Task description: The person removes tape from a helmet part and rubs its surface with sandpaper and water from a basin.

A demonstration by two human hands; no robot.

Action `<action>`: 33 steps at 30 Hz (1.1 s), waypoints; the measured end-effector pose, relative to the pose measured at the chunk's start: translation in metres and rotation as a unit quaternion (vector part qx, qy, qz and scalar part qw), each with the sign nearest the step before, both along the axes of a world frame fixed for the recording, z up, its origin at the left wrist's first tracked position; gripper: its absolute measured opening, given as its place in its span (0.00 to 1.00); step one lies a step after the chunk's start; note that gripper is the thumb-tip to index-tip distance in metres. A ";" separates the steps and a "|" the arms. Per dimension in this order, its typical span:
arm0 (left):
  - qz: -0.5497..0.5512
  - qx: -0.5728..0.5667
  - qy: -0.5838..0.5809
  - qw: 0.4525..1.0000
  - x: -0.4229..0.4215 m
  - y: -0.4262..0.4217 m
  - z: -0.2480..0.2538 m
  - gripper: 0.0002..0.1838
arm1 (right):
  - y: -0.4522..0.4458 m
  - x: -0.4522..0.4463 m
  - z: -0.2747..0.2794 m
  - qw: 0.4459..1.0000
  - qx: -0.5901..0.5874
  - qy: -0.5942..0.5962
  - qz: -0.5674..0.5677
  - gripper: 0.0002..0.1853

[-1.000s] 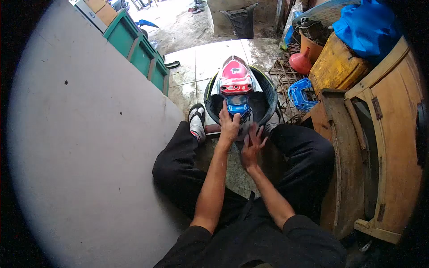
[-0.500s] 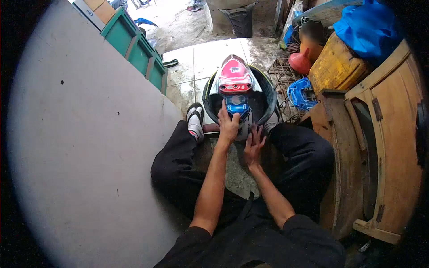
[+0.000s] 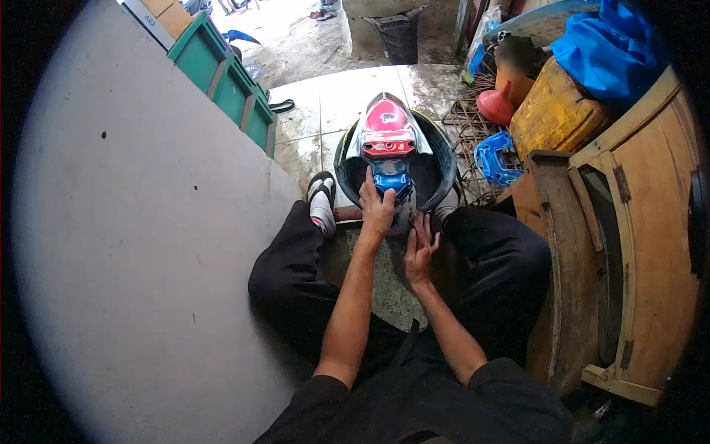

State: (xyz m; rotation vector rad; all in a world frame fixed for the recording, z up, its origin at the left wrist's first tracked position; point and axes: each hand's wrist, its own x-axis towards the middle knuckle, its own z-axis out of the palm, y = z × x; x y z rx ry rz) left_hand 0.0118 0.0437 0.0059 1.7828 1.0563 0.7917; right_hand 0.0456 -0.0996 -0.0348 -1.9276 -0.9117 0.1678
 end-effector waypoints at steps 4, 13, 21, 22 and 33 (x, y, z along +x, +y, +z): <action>0.000 -0.007 -0.004 1.000 -0.002 -0.001 0.006 0.42 | 0.014 0.005 0.006 0.999 0.046 0.023 -0.014 0.22; -0.002 0.005 0.008 1.000 -0.002 0.000 0.004 0.42 | 0.038 0.030 0.022 0.994 0.081 0.060 -0.044 0.22; 0.008 0.004 -0.004 1.000 0.000 -0.001 0.003 0.42 | 0.051 0.036 0.015 0.996 0.091 -0.022 0.000 0.23; 0.008 0.004 -0.008 1.000 -0.001 -0.001 0.002 0.42 | 0.054 0.038 0.015 0.996 0.091 -0.022 0.002 0.23; 0.013 0.014 -0.002 1.000 0.002 0.000 0.000 0.41 | 0.017 0.001 0.003 0.998 0.018 0.059 -0.031 0.25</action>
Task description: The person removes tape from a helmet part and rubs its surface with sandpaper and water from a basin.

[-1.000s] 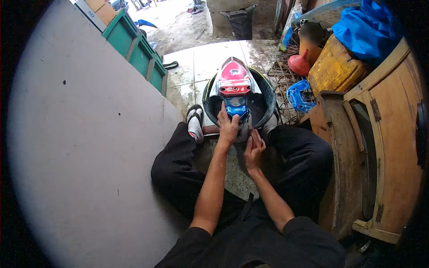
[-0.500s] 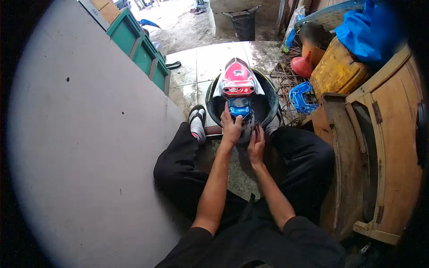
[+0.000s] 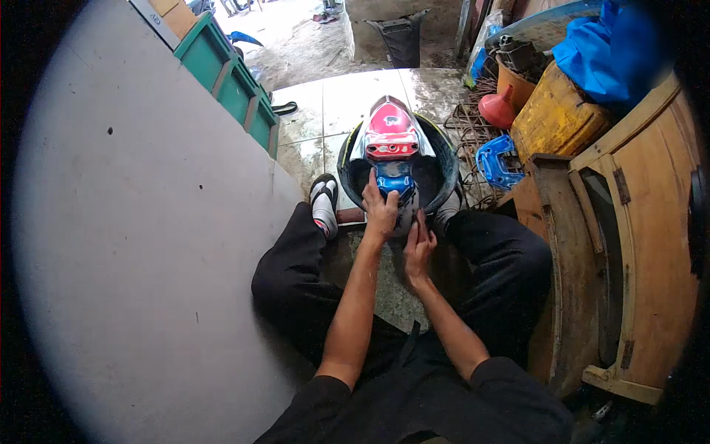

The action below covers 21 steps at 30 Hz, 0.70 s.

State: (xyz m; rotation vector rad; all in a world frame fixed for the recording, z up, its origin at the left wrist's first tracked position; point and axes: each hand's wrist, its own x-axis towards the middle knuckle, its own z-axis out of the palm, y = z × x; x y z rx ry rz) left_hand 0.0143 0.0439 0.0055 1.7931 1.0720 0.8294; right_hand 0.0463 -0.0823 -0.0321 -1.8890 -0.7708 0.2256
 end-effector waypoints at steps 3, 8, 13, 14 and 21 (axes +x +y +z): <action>-0.001 -0.011 -0.006 1.000 -0.002 0.000 -0.001 0.41 | 0.028 0.024 0.005 0.999 0.009 0.043 -0.001 0.25; 0.002 -0.006 -0.013 1.000 0.000 -0.002 0.002 0.42 | 0.029 0.025 0.018 0.999 -0.015 0.034 0.000 0.25; -0.002 0.017 -0.016 1.000 0.000 -0.004 0.001 0.41 | 0.004 0.009 0.011 0.999 -0.043 0.017 -0.007 0.25; -0.003 0.017 -0.014 1.000 0.000 -0.004 0.000 0.41 | 0.008 0.010 0.009 0.999 -0.042 0.007 -0.018 0.26; -0.011 0.069 0.029 0.997 0.001 0.004 -0.017 0.40 | 0.043 0.055 0.033 0.972 -0.209 0.101 0.018 0.30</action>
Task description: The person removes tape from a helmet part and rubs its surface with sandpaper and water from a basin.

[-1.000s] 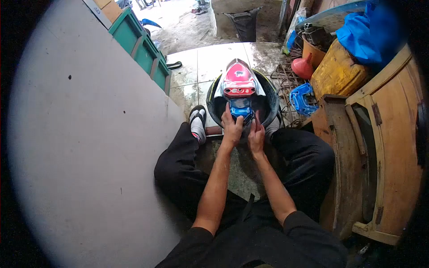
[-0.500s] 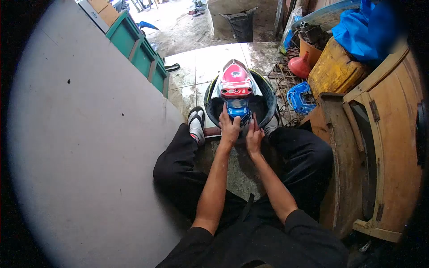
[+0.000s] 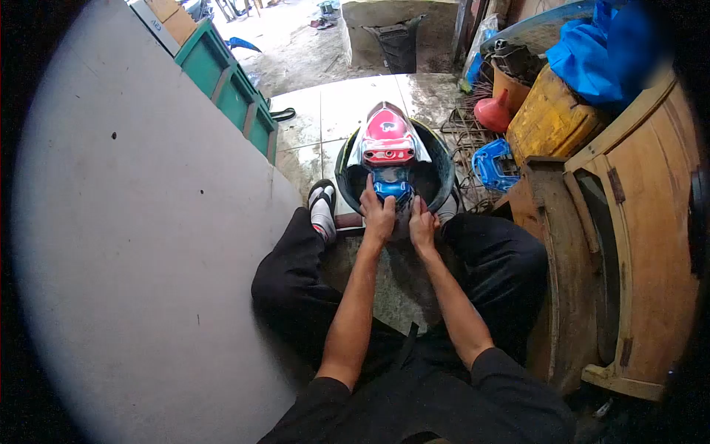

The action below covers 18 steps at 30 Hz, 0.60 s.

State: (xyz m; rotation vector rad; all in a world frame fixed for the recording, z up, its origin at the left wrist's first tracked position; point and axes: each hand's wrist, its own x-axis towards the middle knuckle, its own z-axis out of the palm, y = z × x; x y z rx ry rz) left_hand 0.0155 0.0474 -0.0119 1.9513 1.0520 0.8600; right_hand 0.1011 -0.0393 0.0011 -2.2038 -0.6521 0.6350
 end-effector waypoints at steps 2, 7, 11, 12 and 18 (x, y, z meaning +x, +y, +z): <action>-0.011 0.070 0.025 0.997 0.000 0.001 -0.013 0.39 | -0.011 -0.008 -0.011 0.998 0.055 -0.010 -0.020 0.29; -0.002 0.007 0.023 1.000 0.001 -0.005 0.013 0.37 | -0.005 -0.010 -0.024 0.997 0.070 -0.008 -0.044 0.33; 0.005 -0.032 -0.025 0.999 0.002 -0.005 0.014 0.37 | 0.017 0.021 -0.028 0.997 0.014 0.075 -0.031 0.34; 0.001 -0.018 -0.007 1.000 0.001 -0.005 0.013 0.37 | 0.016 0.021 -0.029 0.992 0.071 0.102 -0.037 0.34; -0.004 0.009 0.007 1.000 0.000 -0.005 0.006 0.37 | -0.008 0.001 0.000 0.988 0.128 0.077 -0.029 0.34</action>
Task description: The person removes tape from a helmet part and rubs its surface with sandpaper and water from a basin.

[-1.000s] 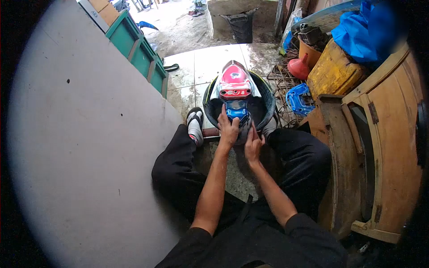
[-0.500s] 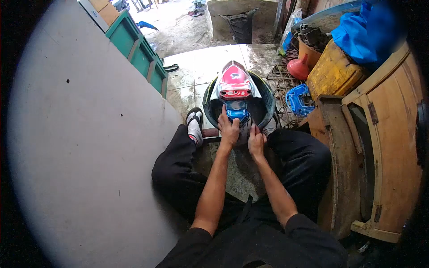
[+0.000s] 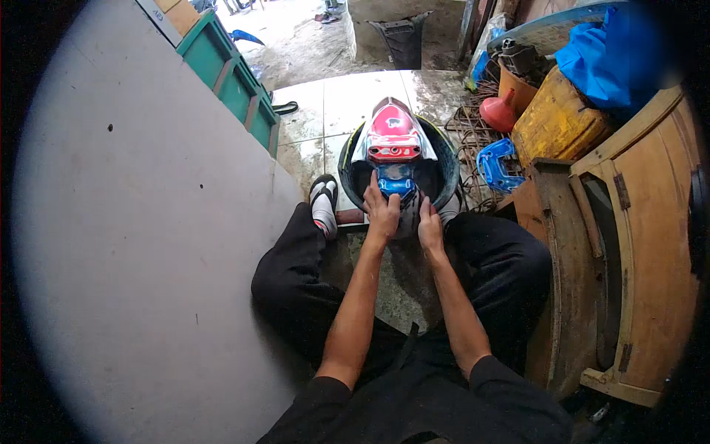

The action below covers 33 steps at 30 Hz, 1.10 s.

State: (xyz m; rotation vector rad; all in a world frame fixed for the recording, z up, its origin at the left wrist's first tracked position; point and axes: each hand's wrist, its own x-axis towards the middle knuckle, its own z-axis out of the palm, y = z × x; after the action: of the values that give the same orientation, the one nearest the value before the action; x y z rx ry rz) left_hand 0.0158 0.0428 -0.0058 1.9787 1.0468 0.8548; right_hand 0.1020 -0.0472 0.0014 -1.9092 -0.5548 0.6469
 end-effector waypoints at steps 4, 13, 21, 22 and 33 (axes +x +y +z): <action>-0.017 0.077 0.014 0.997 0.000 -0.002 -0.008 0.36 | 0.028 0.025 -0.034 0.999 -0.023 0.037 0.005 0.34; 0.021 -0.030 -0.025 0.999 0.001 -0.004 0.011 0.37 | -0.004 0.001 0.009 0.999 -0.025 -0.024 0.040 0.31; 0.030 -0.004 -0.017 0.999 0.005 0.002 -0.021 0.43 | 0.024 0.028 -0.004 0.992 -0.117 -0.036 0.040 0.39; 0.037 -0.045 -0.024 0.998 0.003 -0.001 -0.012 0.43 | 0.018 0.019 0.007 0.995 -0.084 -0.048 0.032 0.38; 0.050 -0.048 -0.017 0.997 0.009 0.001 -0.029 0.43 | 0.020 0.022 -0.006 0.997 -0.071 -0.022 0.022 0.37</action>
State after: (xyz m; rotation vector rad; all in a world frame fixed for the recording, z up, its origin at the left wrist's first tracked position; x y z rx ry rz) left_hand 0.0246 0.0442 -0.0348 1.8388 1.1546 0.8729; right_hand 0.1241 -0.0271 -0.0042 -2.0521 -0.5935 0.6904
